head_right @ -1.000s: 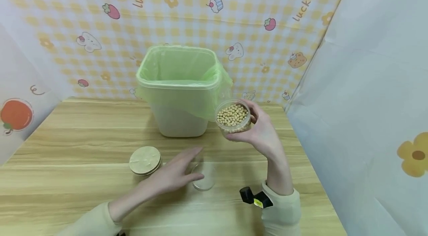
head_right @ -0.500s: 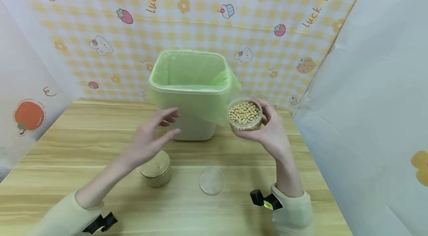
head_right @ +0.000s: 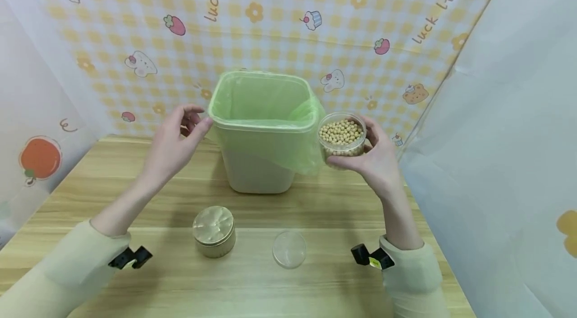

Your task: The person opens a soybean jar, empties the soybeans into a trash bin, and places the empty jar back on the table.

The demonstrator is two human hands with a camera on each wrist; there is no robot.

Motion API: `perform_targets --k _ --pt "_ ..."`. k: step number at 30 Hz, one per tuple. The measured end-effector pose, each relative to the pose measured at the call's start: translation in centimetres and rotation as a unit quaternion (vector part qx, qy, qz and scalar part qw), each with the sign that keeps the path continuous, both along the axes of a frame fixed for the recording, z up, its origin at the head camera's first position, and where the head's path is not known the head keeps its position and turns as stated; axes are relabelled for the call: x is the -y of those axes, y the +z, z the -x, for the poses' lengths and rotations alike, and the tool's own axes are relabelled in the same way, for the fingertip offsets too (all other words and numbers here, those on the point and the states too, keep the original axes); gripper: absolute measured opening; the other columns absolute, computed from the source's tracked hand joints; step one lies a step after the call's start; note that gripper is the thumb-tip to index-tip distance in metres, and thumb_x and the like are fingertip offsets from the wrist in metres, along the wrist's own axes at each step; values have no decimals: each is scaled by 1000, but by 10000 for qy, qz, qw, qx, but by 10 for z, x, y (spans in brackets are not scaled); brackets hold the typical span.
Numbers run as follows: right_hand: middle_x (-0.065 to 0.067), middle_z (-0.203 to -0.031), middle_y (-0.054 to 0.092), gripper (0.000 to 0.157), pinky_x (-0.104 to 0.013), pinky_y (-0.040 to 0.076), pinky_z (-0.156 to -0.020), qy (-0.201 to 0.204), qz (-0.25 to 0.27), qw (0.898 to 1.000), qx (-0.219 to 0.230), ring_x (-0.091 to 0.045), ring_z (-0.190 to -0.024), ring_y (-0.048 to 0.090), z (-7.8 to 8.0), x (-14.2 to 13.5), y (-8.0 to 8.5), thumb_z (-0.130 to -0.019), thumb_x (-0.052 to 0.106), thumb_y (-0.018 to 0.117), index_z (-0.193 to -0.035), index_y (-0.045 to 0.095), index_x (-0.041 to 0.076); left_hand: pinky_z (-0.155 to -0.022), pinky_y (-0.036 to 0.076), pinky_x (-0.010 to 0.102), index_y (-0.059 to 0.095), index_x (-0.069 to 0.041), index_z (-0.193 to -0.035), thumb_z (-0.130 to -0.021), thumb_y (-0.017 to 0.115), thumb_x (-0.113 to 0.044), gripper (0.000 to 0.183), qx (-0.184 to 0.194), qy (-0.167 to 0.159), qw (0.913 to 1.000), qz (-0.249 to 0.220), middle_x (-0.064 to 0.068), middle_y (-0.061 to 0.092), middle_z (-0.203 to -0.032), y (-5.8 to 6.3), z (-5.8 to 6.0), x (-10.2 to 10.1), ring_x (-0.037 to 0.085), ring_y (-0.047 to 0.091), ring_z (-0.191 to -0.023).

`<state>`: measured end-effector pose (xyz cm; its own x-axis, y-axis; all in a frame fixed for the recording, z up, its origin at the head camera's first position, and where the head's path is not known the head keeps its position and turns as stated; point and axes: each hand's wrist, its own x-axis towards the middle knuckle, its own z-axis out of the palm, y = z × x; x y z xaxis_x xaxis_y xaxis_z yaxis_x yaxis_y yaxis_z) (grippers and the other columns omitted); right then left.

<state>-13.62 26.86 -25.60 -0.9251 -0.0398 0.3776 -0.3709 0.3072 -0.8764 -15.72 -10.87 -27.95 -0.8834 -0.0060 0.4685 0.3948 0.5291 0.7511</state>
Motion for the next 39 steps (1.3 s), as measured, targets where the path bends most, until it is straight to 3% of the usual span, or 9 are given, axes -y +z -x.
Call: perform_targets --k 8,15,21,27,33,39 --pt "0 -139 61 86 -17 49 -97 -471 -407 9981 -5 -13 -126 57 20 9 26 -69 0 93 -144 54 16 -85 44 36 60 -7 -129 -101 51 -59 60 908 207 9956 29 12 63 -111 8 28 11 25 57 -100" --pt "1 -140 60 86 -15 52 -94 -542 -626 9965 68 -16 -131 55 41 19 49 -70 6 94 -144 53 17 -84 44 35 63 -6 -127 -99 49 -61 63 1427 66 9897 10 11 64 -111 11 42 11 24 59 -99" --pt "3 -140 59 88 -16 50 -92 -626 -1164 9912 18 -14 -131 53 59 27 66 -70 15 95 -147 52 21 -77 44 32 62 -4 -114 -100 52 -55 53 1722 -193 9847 -156 8 61 -99 10 47 8 21 55 -89" --pt "-1 -141 56 87 -18 51 -84 -658 -1499 9864 105 -16 -130 52 71 35 83 -71 21 95 -146 52 21 -73 41 32 58 -9 -103 -101 50 -49 41 1790 -228 9827 -423 2 53 -90 7 49 5 20 49 -84" --pt "-2 -141 56 91 -19 50 -84 -762 -1810 9803 193 -17 -127 53 80 44 96 -71 27 95 -150 49 24 -73 41 31 56 -11 -102 -100 51 -43 32 1887 -189 9805 -521 3 52 -92 7 50 4 20 49 -86" --pt "-2 -139 53 92 -22 49 -86 -698 -2055 9759 235 -18 -124 52 91 53 106 -70 30 95 -149 48 21 -78 42 30 55 -9 -104 -100 52 -36 27 2026 -405 9756 -745 4 51 -99 8 51 4 19 48 -92"
